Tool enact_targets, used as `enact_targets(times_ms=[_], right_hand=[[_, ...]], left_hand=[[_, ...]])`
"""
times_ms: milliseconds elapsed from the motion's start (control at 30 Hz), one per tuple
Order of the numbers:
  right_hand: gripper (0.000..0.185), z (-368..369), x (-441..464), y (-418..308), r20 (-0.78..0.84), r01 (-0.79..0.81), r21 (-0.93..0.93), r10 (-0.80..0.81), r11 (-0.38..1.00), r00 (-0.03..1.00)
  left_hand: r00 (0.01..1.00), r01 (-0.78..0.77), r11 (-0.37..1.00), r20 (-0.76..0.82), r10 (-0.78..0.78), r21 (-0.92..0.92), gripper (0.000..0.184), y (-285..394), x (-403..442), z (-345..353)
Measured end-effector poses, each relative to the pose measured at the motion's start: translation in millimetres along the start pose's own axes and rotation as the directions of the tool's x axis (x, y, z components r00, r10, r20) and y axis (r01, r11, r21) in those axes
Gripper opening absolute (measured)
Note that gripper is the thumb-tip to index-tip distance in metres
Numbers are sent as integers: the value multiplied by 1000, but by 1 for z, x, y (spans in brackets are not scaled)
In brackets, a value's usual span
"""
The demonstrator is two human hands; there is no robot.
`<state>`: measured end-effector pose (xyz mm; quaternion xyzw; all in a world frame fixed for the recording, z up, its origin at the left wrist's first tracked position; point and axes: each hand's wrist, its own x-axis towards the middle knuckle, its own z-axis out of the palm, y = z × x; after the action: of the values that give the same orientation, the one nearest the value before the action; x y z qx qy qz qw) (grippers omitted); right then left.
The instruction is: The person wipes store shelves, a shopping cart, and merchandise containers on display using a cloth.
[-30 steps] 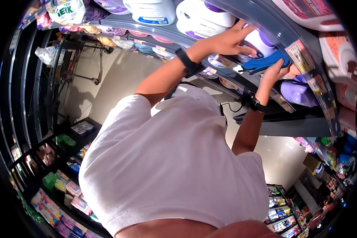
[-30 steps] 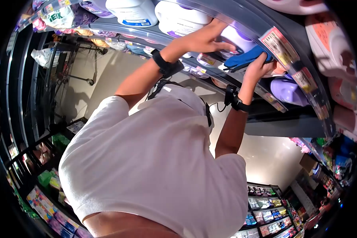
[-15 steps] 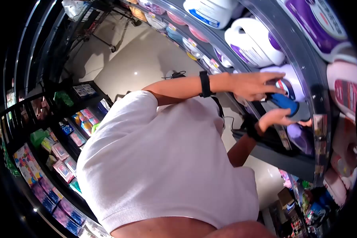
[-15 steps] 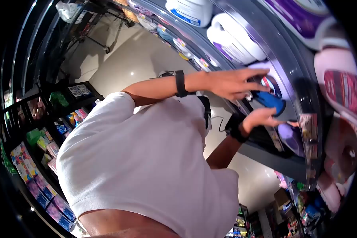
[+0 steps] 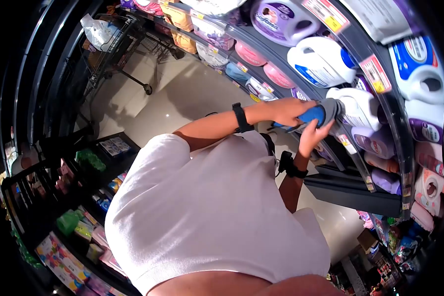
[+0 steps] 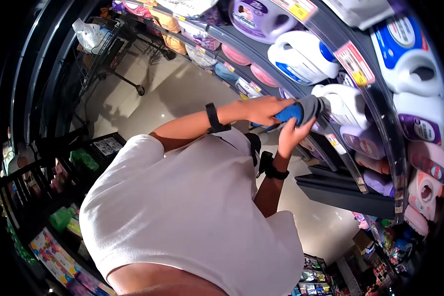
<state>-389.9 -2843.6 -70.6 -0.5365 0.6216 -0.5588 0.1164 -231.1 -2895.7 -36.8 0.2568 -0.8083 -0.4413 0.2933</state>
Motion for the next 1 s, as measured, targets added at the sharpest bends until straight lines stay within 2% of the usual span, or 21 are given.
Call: enact_targets(times_ms=[33,100,167,200,267,300,333,400,433,467,533,567,600,667,700,733,800,833,933,1000], right_hand=[[46,22,3,-1,87,-41,51,36,998,996],[41,58,7,-15,211,-1,-51,11,999,978],[38,87,15,-22,326,3,-83,24,997,945],[39,101,18,-22,380,-29,-31,39,999,924],[41,130,21,-17,423,-30,7,25,1000,906],[43,142,23,-11,462,-44,-60,67,997,885],[44,153,24,-20,476,-67,-74,95,995,874],[44,178,24,-29,481,-39,-182,124,982,868],[44,194,24,-27,460,38,-133,27,990,887],[43,204,26,-37,507,27,-202,81,979,858],[43,234,24,-55,519,34,-120,34,992,854],[42,251,20,-59,503,87,-144,-3,986,864],[47,263,17,-65,517,84,-110,-15,990,856],[54,292,5,-68,475,74,-197,29,978,879],[59,305,-1,-67,430,146,-231,-34,962,902],[61,312,-8,-80,395,126,-275,-7,953,919],[63,322,-26,-98,329,2,-303,102,953,939],[64,328,-38,-98,257,40,-240,24,970,966],[61,337,-60,-89,43,-253,-126,260,959,965],[57,345,-63,-75,-94,-249,-22,245,968,965]], left_hand=[[1000,-4,1000,-5,4,3,69,-7,-10,-15],[978,157,987,-144,-153,16,63,-20,-29,-43],[959,222,975,-185,-213,31,69,-40,-39,-59],[947,257,966,-199,-250,11,72,-49,-42,-66],[942,281,960,-195,-272,16,75,-70,-46,-79],[937,301,953,-192,-291,23,78,-81,-47,-84],[912,396,915,-143,-384,72,86,-92,-47,-90],[912,405,905,-128,-390,133,85,-108,-53,-110],[902,427,894,-130,-411,136,85,-118,-56,-122],[891,450,882,-132,-434,140,84,-121,-62,-133],[871,489,871,-84,-485,40,83,-129,-77,-164],[913,391,918,-152,-378,67,81,-142,-89,-174],[903,426,899,-106,-416,103,82,-150,-99,-186],[887,461,879,-21,-462,124,84,-161,-115,-210],[848,500,816,30,-530,288,87,-167,-119,-214],[786,512,759,136,-603,401,89,-171,-124,-219],[812,409,783,204,-547,470,89,-194,-133,-220],[840,360,847,259,-477,391,87,-195,-138,-230],[854,166,943,435,-284,288,83,-206,-152,-244],[891,143,974,406,-203,174,80,-202,-159,-244]])
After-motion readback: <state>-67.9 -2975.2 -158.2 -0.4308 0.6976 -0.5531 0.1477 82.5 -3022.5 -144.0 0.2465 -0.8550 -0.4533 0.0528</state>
